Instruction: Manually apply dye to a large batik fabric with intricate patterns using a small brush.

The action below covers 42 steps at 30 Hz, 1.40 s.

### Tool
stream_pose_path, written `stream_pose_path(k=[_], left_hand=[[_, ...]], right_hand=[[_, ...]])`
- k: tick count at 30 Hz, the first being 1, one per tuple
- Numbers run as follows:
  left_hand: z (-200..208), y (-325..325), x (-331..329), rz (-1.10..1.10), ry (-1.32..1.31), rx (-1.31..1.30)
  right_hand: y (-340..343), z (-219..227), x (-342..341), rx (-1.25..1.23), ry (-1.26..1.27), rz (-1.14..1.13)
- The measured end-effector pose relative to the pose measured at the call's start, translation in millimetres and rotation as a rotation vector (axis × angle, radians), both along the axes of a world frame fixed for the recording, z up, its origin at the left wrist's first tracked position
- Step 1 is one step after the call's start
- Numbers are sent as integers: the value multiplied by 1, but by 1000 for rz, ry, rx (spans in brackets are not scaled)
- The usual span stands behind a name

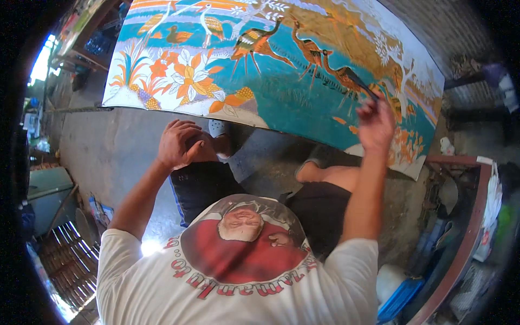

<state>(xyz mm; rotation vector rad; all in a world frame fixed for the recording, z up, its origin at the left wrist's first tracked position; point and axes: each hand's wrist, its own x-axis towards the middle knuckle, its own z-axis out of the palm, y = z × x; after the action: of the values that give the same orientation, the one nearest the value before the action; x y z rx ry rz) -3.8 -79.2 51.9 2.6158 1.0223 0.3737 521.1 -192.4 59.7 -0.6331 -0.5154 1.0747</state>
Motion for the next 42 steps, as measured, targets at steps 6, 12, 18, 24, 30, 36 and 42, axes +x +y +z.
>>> stream_pose_path(k=[6, 12, 18, 24, 30, 36, 42], left_hand=[[-3, 23, -18, 83, -152, -213], [-7, 38, -25, 83, -201, -305], [-9, 44, -27, 86, -214, -327], [-12, 48, -27, 81, -204, -307], [-11, 48, -23, 85, -238, -269], [-9, 48, -21, 85, -230, -278], [-9, 47, -20, 91, -215, -258]], right_hand=[[185, -51, -98, -251, -350, 70], [264, -107, -138, -370, -590, 93], [288, -128, -150, -438, -665, 151], [300, -143, -159, -411, -622, 159], [303, -148, -157, -416, -625, 123], [300, -148, -158, -412, -664, 118], [300, -143, -154, -433, -650, 87]])
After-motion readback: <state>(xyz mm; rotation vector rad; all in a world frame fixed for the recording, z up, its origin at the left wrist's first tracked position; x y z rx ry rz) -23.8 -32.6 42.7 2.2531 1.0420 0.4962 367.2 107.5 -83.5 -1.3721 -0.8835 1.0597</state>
